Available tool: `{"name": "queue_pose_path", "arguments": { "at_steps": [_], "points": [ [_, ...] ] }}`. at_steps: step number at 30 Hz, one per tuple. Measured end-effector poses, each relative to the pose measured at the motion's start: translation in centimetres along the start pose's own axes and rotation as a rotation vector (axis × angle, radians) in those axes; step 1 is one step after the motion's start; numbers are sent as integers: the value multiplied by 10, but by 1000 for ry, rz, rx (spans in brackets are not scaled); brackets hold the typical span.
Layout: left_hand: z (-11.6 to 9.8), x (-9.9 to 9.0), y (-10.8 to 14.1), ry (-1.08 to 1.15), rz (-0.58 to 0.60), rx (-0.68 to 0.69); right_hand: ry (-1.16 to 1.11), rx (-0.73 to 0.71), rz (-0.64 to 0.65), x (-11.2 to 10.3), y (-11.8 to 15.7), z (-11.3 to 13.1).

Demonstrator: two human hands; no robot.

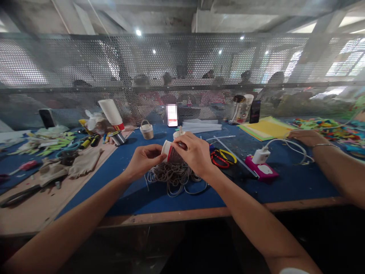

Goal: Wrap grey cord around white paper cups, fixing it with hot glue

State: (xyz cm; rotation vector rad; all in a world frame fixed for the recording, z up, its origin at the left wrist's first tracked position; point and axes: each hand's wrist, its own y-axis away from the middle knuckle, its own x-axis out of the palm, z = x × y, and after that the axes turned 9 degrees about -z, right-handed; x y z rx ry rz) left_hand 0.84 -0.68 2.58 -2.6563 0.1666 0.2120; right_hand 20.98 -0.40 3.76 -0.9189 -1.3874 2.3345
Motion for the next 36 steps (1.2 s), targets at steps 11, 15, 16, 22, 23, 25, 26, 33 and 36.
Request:
{"name": "queue_pose_path", "arguments": {
  "at_steps": [11, 15, 16, 22, 23, 25, 26, 33, 36],
  "points": [
    [-1, -1, 2, -12, 5, 7, -14, 18, 10, -1, 0, 1],
    [-1, -1, 1, -29, 8, 12, -7, 25, 12, -1, -1, 0],
    [-1, -1, 1, -28, 8, 14, -5, 29, 14, -1, -1, 0],
    [1, -2, 2, -24, 23, 6, 2, 37, 21, -1, -2, 0],
    [1, -2, 1, -26, 26, 7, 6, 39, 25, -1, -2, 0],
    [1, -2, 1, -30, 32, 12, 17, 44, 33, -1, -2, 0],
    [1, -2, 1, -34, 34, 12, 23, 47, 36, -1, -2, 0],
    [-1, -2, 2, -48, 50, 7, 23, 59, 57, -1, -3, -2],
    [0, -2, 3, -51, 56, 6, 30, 60, 63, -1, -4, -4]
  ]
}}
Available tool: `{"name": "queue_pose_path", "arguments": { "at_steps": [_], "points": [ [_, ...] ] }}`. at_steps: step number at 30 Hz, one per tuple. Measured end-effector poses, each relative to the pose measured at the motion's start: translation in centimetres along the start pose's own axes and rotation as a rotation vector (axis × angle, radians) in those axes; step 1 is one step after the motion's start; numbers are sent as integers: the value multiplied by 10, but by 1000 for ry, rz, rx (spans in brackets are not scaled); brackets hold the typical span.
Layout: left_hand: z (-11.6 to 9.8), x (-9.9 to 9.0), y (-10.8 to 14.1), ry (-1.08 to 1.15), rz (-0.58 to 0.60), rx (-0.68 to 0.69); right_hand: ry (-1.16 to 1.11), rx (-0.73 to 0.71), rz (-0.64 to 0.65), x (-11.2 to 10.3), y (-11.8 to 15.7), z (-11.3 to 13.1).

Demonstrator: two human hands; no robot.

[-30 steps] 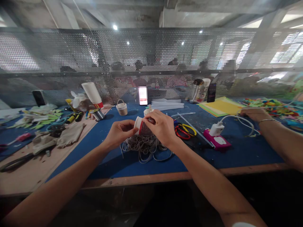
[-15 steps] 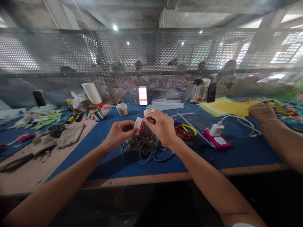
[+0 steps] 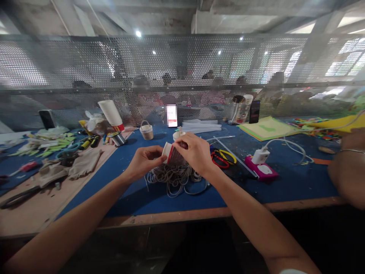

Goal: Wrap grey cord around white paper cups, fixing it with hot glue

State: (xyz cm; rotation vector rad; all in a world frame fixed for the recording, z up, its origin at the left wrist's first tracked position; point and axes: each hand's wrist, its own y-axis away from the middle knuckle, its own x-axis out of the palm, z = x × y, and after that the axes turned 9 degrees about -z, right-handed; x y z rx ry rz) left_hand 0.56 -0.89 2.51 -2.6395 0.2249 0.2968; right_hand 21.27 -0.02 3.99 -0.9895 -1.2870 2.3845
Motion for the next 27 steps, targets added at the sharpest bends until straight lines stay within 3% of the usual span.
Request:
{"name": "queue_pose_path", "arguments": {
  "at_steps": [27],
  "points": [
    [3, -1, -2, 10, 23, -28, 7, 0, -59, 2, 0, -6]
  ]
}}
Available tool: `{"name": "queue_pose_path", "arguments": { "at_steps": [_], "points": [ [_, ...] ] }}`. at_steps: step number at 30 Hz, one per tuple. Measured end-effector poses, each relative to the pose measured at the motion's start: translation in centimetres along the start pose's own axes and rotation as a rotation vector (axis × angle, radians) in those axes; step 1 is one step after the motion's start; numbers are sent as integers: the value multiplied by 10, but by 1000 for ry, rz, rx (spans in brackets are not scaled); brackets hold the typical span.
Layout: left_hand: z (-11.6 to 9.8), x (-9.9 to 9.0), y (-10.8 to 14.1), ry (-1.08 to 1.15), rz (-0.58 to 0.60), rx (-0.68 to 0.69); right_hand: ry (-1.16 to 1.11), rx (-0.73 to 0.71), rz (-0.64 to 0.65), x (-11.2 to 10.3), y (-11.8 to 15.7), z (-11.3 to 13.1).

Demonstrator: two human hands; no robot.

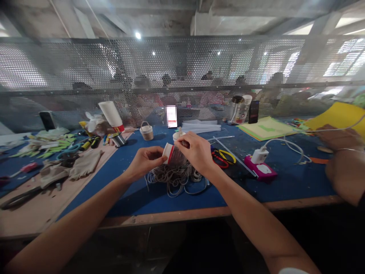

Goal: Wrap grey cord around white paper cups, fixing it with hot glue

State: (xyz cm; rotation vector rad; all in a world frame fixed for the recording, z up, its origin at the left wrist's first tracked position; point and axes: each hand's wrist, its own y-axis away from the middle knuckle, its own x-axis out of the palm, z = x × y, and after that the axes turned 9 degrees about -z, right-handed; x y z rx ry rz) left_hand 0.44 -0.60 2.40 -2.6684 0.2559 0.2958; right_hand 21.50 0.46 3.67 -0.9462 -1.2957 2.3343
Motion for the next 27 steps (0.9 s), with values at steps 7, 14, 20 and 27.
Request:
{"name": "queue_pose_path", "arguments": {
  "at_steps": [7, 14, 20, 27],
  "points": [
    [-1, 0, 0, 25, 15, -10, 11, -2, 8, -1, 0, -1],
    [-2, 0, 1, 28, 15, -29, 7, 5, 31, -1, 0, 0],
    [-2, 0, 1, 59, 25, -17, -17, 8, 37, 0, 0, -1],
    [-6, 2, 2, 59, 10, -18, -40, 28, 59, 0, 0, -3]
  ]
}}
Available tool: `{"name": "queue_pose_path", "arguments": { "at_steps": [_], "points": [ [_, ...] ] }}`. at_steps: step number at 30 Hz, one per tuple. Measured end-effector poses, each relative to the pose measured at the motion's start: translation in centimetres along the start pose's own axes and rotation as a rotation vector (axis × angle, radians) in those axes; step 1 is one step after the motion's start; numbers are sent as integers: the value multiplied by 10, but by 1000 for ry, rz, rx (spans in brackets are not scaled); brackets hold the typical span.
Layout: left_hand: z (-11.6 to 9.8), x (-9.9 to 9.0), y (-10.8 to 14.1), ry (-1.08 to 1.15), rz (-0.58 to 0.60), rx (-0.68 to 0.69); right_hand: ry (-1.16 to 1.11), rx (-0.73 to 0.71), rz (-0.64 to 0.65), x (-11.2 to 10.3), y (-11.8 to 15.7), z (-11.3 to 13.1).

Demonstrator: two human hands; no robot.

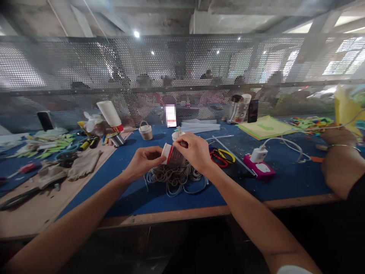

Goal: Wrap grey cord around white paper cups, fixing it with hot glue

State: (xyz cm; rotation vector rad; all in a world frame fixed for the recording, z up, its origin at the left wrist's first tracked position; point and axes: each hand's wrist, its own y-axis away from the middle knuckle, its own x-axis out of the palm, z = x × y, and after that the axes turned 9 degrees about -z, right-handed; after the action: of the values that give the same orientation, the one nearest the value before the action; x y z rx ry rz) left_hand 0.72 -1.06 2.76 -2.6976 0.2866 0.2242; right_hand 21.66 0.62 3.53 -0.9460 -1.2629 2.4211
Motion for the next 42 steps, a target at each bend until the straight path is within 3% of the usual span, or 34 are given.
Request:
{"name": "queue_pose_path", "arguments": {
  "at_steps": [9, 25, 33, 38, 42],
  "points": [
    [4, -2, -1, 9, 6, -31, 5, -16, -64, 2, 0, 1],
    [3, -1, -1, 78, 10, -31, -27, 26, -11, 3, -1, -2],
    [5, 3, -1, -28, -69, 13, -270, 66, 7, -9, -6, -1],
    [6, 2, -1, -89, -115, 63, -240, 25, -52, -12, -7, -2],
    [5, 2, -1, -154, -147, 118, -219, -2, -29, -8, -6, -6]
  ]
}}
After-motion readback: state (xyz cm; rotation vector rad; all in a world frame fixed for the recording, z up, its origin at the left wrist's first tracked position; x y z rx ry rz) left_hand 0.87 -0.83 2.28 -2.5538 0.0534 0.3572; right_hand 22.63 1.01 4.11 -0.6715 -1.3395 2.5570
